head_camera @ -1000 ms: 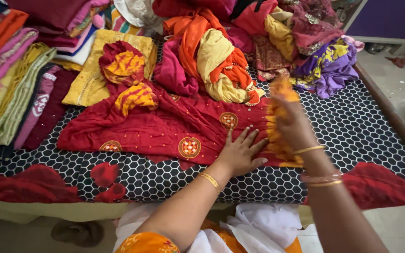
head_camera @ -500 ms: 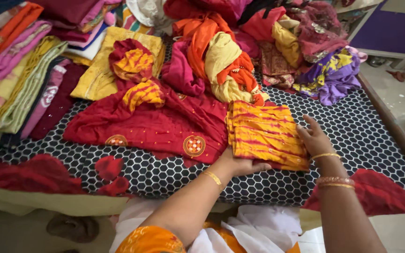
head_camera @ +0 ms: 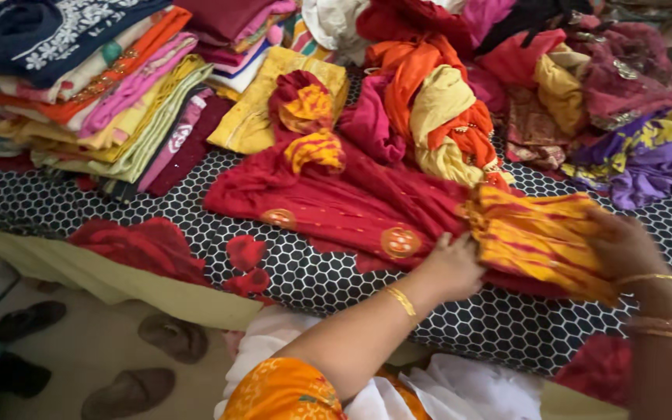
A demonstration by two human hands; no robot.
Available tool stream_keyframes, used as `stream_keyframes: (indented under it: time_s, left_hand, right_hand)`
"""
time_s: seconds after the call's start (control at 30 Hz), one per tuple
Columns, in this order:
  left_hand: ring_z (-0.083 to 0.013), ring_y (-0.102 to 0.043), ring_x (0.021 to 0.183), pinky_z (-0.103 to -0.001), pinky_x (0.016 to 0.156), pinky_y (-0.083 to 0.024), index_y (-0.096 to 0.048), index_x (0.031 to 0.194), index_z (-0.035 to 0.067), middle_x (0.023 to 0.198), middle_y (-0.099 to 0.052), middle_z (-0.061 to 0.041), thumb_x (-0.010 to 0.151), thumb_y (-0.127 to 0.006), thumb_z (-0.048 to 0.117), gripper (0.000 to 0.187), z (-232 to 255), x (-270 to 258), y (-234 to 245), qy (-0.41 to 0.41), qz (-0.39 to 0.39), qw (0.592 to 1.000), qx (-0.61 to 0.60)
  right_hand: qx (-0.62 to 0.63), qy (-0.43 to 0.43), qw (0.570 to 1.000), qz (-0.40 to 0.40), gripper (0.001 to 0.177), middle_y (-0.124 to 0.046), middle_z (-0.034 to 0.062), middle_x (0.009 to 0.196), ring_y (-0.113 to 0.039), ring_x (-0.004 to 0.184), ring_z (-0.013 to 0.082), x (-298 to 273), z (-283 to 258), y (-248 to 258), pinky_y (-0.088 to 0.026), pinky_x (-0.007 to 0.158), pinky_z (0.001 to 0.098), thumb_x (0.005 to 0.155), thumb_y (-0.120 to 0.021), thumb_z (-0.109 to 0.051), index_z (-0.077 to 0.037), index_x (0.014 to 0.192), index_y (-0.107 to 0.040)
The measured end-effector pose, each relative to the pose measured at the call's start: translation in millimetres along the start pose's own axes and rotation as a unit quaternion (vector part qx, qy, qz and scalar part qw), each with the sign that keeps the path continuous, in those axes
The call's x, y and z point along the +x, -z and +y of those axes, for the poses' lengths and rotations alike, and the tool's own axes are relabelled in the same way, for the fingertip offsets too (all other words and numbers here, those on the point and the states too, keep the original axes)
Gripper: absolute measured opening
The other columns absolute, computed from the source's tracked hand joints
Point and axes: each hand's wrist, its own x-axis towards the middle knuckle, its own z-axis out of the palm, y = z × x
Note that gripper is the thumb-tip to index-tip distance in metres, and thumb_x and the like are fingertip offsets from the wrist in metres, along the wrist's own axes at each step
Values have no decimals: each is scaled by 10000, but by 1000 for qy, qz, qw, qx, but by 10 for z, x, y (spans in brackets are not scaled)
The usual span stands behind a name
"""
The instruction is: The person folds a red and yellow patterned garment on a bed. They smooth the fabric, align edges, and fold it into a compact rectangle, placing it among other folded clothes.
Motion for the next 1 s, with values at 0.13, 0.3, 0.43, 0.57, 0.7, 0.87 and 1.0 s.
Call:
stream_keyframes:
  time_s: [0.13, 0.3, 0.43, 0.57, 0.7, 0.87, 1.0]
  left_hand:
    - [-373, -409, 1469, -687, 1141, -336, -538, 1442, 296, 1538, -470, -119, 956, -545, 201, 495, 290, 84, -22, -59, 14, 998, -2]
    - [-364, -426, 1465, -667, 1067, -389, -475, 1500, 284, 1593, -422, -146, 906, -494, 99, 622, 385, 55, -112, -84, 70, 993, -52]
    - [-348, -424, 1490, -637, 1144, -364, -466, 1525, 253, 1609, -433, -147, 952, -469, 90, 596, 94, -153, -113, -55, 126, 990, -42]
    - [-325, -436, 1501, -645, 1184, -335, -520, 1473, 213, 1585, -474, -127, 990, -477, 123, 493, -356, -517, 28, -4, 123, 992, -29]
    - [-296, -443, 1499, -667, 1199, -289, -572, 1442, 234, 1580, -502, -86, 975, -531, 238, 469, -735, -992, 268, 54, 79, 995, -40]
    - [-386, -370, 1427, -670, 1125, -182, -563, 1440, 216, 1527, -455, -175, 877, -615, 564, 664, -1065, -1266, 539, 62, 70, 991, -101]
    - [-363, -400, 1441, -637, 1168, -197, -620, 1384, 186, 1517, -496, -178, 928, -604, 547, 582, -1140, -1266, 549, 91, 102, 984, -119]
  right_hand:
    - [-102, -30, 994, 16, 472, -710, 195, 1103, -681, 994, 330, -89, 221, 366, -553, 913, 434, 954, -633, -143, -193, 1421, -675]
    - [-170, -64, 983, 8, 413, -648, 147, 1227, -610, 1132, 319, -190, 466, 607, -519, 1006, 423, 953, -630, -195, -209, 1363, -668]
    - [-208, -80, 975, 3, 367, -599, 108, 1326, -554, 1242, 310, -316, 576, 704, -492, 1081, 414, 951, -627, -236, -221, 1317, -662]
    - [-259, -63, 964, -5, 325, -550, 70, 1425, -497, 1352, 301, -386, 457, 625, -465, 1156, 405, 950, -624, -278, -234, 1270, -656]
    - [-540, 179, 822, -41, 286, -500, 31, 1524, -441, 1463, 292, -584, -45, 146, -439, 1231, 395, 949, -621, -320, -247, 1224, -651]
    - [-164, 306, 936, 51, 590, -434, 169, 1574, -361, 1448, 376, -809, -1286, -778, -385, 1117, 525, 927, -563, -400, -142, 1457, -536]
    - [-242, 262, 934, -28, 595, -402, 105, 1594, -344, 1484, 336, -964, -2069, -1102, -207, 1118, 637, 935, -546, -446, -227, 1486, -505]
